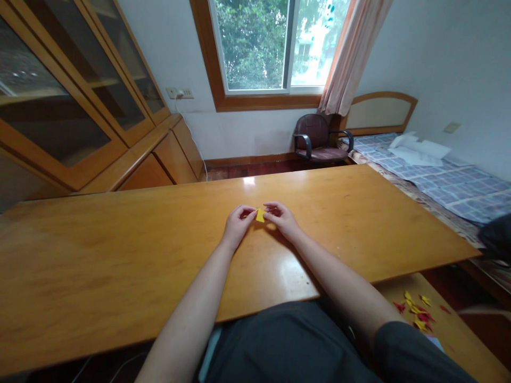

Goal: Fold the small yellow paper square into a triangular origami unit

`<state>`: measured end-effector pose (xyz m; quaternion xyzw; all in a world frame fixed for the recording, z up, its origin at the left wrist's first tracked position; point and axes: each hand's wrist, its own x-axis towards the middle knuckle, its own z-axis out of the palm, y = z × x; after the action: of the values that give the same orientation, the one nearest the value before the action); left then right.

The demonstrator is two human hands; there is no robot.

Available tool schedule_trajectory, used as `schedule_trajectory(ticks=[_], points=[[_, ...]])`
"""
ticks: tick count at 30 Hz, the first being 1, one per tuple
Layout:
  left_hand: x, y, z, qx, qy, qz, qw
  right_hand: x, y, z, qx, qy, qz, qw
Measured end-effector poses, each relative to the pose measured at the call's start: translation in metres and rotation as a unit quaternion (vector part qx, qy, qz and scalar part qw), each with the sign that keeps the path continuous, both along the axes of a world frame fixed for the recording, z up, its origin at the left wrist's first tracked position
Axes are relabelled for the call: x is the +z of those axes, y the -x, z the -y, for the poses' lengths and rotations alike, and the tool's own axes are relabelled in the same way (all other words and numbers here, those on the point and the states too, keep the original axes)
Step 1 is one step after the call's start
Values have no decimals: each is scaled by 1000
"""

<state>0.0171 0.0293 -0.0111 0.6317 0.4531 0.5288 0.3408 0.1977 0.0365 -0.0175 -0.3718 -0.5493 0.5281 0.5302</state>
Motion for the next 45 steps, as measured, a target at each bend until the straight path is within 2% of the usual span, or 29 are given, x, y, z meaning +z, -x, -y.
schedule_trajectory(ticks=[10, 18, 25, 35, 45], points=[[4, -1, 3, -13, -11, -26, 1000, -1, 3, 2, -11, -42, 98, 994], [2, -1, 3, -37, -5, -28, 999, 2, 3, 3, -22, -48, 106, 993], [7, -2, 5, -39, -23, -39, 998, -1, 1, -1, -26, -54, 59, 996], [2, -1, 3, -51, 9, -25, 998, -4, 3, -2, -25, -34, 24, 999], [7, -1, 4, -35, -35, -33, 998, -3, 0, -1, -39, -40, 72, 996]])
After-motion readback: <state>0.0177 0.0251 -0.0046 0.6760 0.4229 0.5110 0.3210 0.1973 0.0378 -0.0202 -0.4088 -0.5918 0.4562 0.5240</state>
